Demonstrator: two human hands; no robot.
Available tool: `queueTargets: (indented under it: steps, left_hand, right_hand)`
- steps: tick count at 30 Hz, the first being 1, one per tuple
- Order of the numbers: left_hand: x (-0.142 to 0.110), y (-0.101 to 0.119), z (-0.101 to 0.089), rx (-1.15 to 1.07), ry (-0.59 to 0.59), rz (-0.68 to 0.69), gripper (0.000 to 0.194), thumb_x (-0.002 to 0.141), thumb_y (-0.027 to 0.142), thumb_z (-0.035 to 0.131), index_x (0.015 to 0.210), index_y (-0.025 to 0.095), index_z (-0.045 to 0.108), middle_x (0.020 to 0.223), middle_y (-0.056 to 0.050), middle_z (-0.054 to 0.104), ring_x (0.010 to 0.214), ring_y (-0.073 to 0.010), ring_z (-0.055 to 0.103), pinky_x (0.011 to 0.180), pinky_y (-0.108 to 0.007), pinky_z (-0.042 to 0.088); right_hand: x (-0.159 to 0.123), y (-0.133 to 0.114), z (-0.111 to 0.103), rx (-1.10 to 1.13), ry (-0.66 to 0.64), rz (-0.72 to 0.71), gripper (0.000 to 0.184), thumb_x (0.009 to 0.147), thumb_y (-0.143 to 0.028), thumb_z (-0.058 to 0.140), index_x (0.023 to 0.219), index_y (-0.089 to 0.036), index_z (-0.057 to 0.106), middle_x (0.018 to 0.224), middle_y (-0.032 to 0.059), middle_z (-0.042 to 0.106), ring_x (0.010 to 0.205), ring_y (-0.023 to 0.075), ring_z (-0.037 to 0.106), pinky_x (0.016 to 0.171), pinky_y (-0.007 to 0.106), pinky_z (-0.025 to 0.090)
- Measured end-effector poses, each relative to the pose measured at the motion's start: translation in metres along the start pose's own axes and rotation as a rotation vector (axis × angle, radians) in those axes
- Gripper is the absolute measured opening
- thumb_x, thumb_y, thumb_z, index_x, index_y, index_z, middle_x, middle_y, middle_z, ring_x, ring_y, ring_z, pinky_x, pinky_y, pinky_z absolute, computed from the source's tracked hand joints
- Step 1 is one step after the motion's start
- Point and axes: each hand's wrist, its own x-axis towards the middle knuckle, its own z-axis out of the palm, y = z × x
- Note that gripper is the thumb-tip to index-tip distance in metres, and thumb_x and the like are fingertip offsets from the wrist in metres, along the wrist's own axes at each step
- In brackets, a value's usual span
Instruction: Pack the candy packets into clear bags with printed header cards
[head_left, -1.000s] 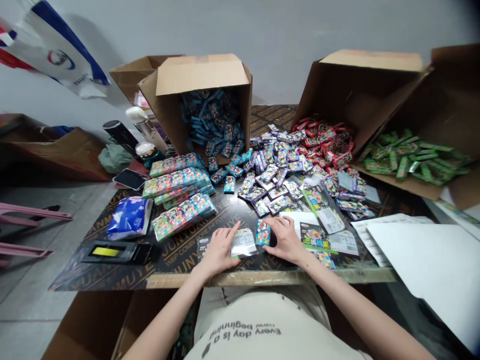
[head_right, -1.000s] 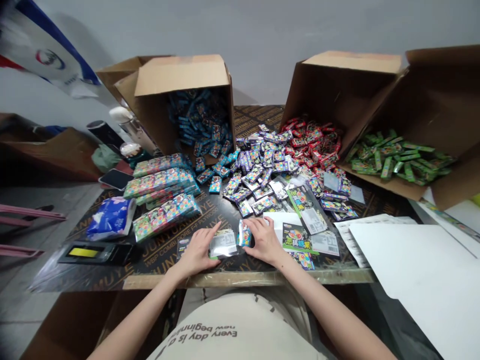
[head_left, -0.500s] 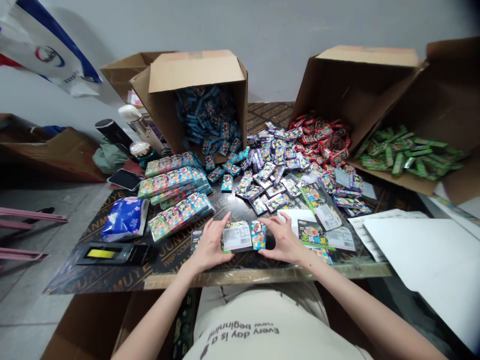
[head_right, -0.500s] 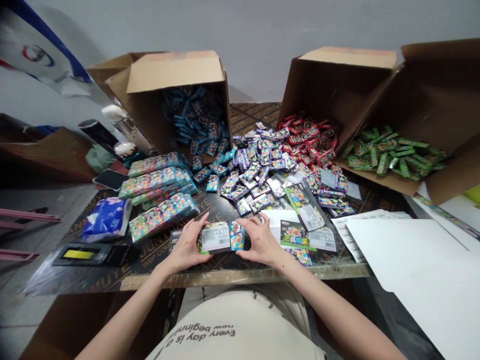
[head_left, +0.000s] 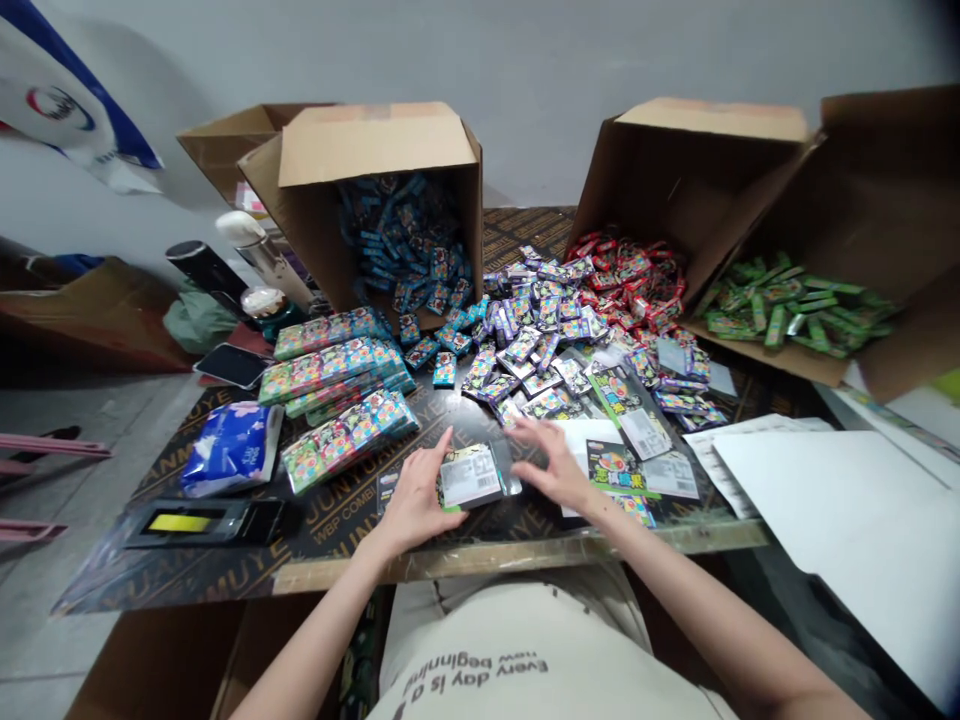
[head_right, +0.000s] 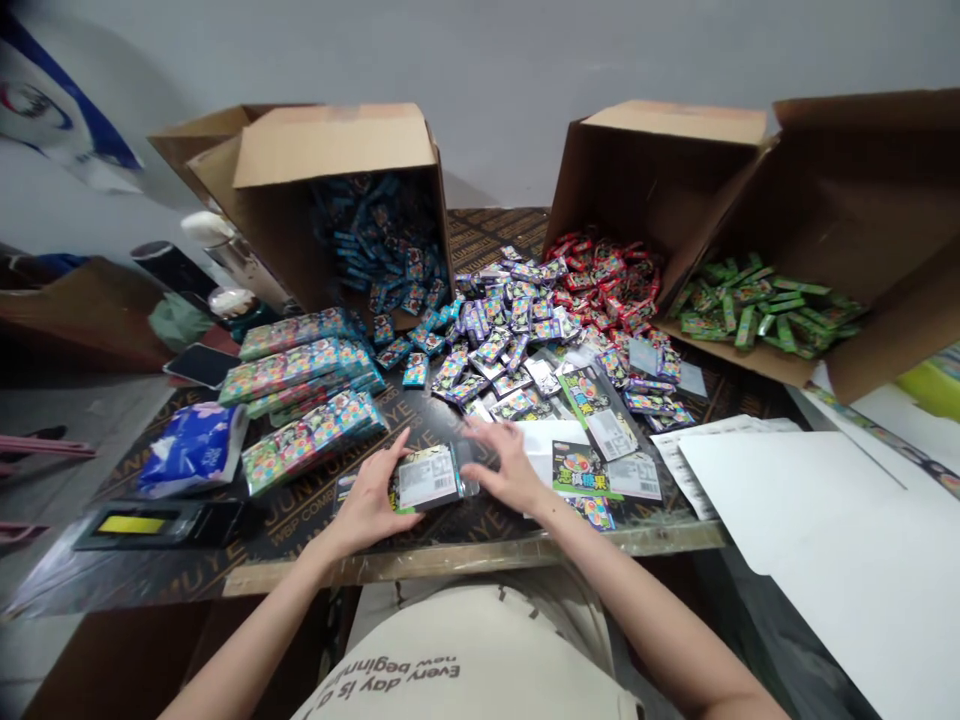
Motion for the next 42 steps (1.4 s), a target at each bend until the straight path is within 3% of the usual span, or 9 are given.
queueTargets:
  steps: [3, 7, 11, 18, 22, 26, 30, 37, 42]
  left_hand:
    - [0.002, -0.006, 0.010, 0.013, 0.038, -0.044, 0.101, 0.059, 0.030, 0.066, 0.142, 0.019, 0.009, 0.117, -0.009, 0.050, 0.106, -0.0267, 0.046, 0.094, -0.042, 0.033]
    - [0.007, -0.014, 0.023, 0.103, 0.031, -0.100, 0.097, 0.056, 0.029, 0.068, 0.140, 0.018, 0.020, 0.111, -0.009, 0.053, 0.104, -0.0282, 0.047, 0.096, -0.046, 0.029]
    - [0.018, 0.002, 0.028, -0.070, 0.133, -0.195, 0.082, 0.058, 0.037, 0.070, 0.132, 0.022, 0.038, 0.111, -0.008, 0.054, 0.107, -0.0282, 0.047, 0.099, -0.048, 0.026]
    - [0.053, 0.047, 0.033, -1.166, 0.292, -0.460, 0.073, 0.065, 0.032, 0.069, 0.128, 0.018, 0.035, 0.064, 0.006, 0.054, 0.059, -0.0106, 0.055, 0.064, -0.026, 0.046]
    - [0.056, 0.042, 0.017, -1.266, 0.262, -0.586, 0.081, 0.058, 0.027, 0.075, 0.127, 0.018, 0.035, 0.063, 0.005, 0.058, 0.055, -0.0102, 0.056, 0.057, -0.022, 0.045]
    - [0.051, 0.047, 0.013, -1.309, 0.130, -0.622, 0.084, 0.055, 0.026, 0.077, 0.128, 0.017, 0.035, 0.066, 0.001, 0.062, 0.057, -0.0117, 0.059, 0.056, -0.022, 0.044]
    - [0.044, 0.048, 0.019, -1.170, 0.087, -0.545, 0.081, 0.064, 0.036, 0.070, 0.132, 0.017, 0.031, 0.068, 0.000, 0.062, 0.060, -0.0137, 0.060, 0.059, -0.026, 0.044]
    - [0.016, -0.004, 0.016, -0.056, -0.040, -0.115, 0.101, 0.043, 0.032, 0.080, 0.134, 0.024, 0.035, 0.119, -0.011, 0.051, 0.112, -0.0321, 0.043, 0.097, -0.049, 0.028]
    - [0.007, -0.007, 0.015, -0.051, -0.058, -0.043, 0.103, 0.056, 0.022, 0.070, 0.141, 0.023, 0.012, 0.119, -0.009, 0.048, 0.109, -0.0256, 0.045, 0.095, -0.041, 0.035]
  right_hand:
    - [0.017, 0.036, -0.004, -0.312, 0.280, 0.215, 0.078, 0.066, -0.049, 0.064, 0.133, -0.024, 0.033, 0.128, 0.0124, 0.046, 0.119, 0.0327, 0.036, 0.098, 0.049, 0.018]
    - [0.030, 0.064, -0.005, -0.479, 0.214, 0.312, 0.081, 0.061, -0.043, 0.064, 0.133, -0.025, 0.033, 0.107, 0.0101, 0.054, 0.103, 0.0326, 0.045, 0.093, 0.051, 0.020]
    - [0.029, 0.032, -0.002, -0.409, 0.331, 0.265, 0.084, 0.062, -0.039, 0.062, 0.136, -0.024, 0.027, 0.108, 0.0090, 0.051, 0.102, 0.0300, 0.045, 0.092, 0.047, 0.024]
    - [0.011, -0.037, 0.003, -0.222, 0.194, 0.141, 0.085, 0.055, -0.044, 0.071, 0.131, -0.022, 0.039, 0.099, 0.0079, 0.050, 0.095, 0.0271, 0.047, 0.087, 0.044, 0.032]
    - [-0.005, -0.035, -0.015, -0.067, 0.016, 0.117, 0.039, 0.060, -0.052, 0.069, 0.085, -0.022, 0.063, 0.092, 0.0051, 0.053, 0.090, 0.0237, 0.051, 0.082, 0.041, 0.036]
    - [-0.010, -0.035, -0.025, -0.033, -0.026, -0.042, 0.071, 0.058, -0.049, 0.072, 0.119, -0.022, 0.047, 0.126, 0.0109, 0.043, 0.118, 0.0302, 0.038, 0.097, 0.046, 0.026]
    - [-0.008, -0.036, -0.019, -0.037, -0.058, -0.160, 0.072, 0.061, -0.035, 0.066, 0.126, -0.023, 0.038, 0.120, 0.0088, 0.048, 0.115, 0.0282, 0.042, 0.099, 0.045, 0.023]
    - [-0.008, 0.005, -0.010, -0.216, 0.081, -0.075, 0.064, 0.062, -0.034, 0.067, 0.120, -0.023, 0.043, 0.115, 0.0089, 0.051, 0.111, 0.0292, 0.045, 0.094, 0.044, 0.029]
    - [-0.007, 0.014, -0.002, -0.178, -0.010, -0.090, 0.070, 0.061, -0.043, 0.071, 0.121, -0.022, 0.043, 0.115, 0.0101, 0.053, 0.109, 0.0293, 0.047, 0.093, 0.045, 0.030]
